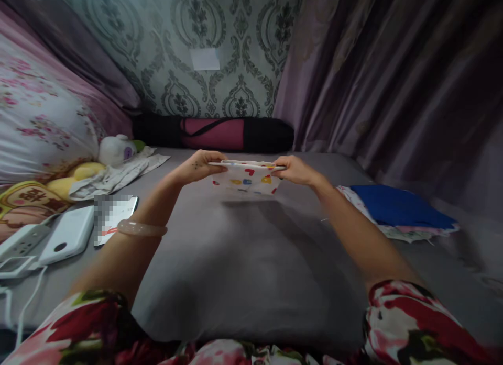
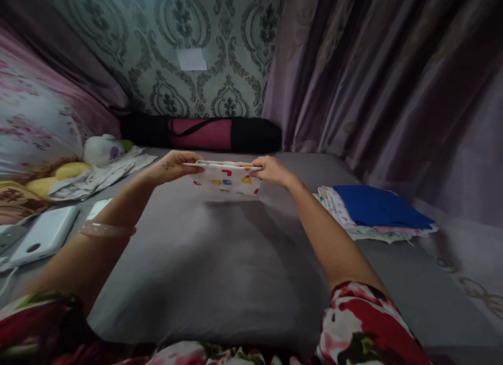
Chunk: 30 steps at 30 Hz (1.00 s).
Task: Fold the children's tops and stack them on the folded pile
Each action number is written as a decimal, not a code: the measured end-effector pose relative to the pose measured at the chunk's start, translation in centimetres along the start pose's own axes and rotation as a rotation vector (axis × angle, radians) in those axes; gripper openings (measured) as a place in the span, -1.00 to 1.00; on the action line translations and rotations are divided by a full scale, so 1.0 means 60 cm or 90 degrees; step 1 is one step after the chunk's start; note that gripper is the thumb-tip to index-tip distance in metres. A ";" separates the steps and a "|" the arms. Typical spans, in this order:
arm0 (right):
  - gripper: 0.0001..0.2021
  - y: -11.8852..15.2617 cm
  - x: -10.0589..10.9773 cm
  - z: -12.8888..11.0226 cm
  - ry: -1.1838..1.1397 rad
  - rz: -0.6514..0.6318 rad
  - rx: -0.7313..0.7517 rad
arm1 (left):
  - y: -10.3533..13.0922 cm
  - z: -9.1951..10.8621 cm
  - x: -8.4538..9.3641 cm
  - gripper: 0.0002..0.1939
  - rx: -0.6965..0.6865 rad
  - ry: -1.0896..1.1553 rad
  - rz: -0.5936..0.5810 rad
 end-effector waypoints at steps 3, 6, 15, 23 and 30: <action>-0.63 0.040 -0.059 0.001 0.133 0.072 0.068 | 0.031 -0.037 -0.028 -0.64 -0.028 -0.133 0.053; -0.56 0.095 -0.144 0.017 0.194 0.019 0.136 | 0.072 -0.102 -0.086 -0.62 -0.077 -0.226 -0.009; -0.43 0.159 -0.195 0.034 0.128 -0.058 0.136 | 0.136 -0.188 -0.138 -0.37 -0.130 -0.370 -0.050; -0.58 0.078 -0.222 0.033 0.088 0.076 0.122 | 0.071 -0.144 -0.162 -0.48 -0.076 -0.399 0.065; -0.48 0.000 -0.271 -0.008 0.254 0.032 0.028 | -0.009 -0.136 -0.236 -0.49 0.058 -0.540 0.109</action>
Point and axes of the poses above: each hand's wrist, its own y-axis away from the middle knuckle, its own x-axis out of the back of the hand, z = x × y, the point moved 2 cm from there along -y, towards the middle knuckle, and after that the axes turned 5 degrees about x, right-handed, at the moved point
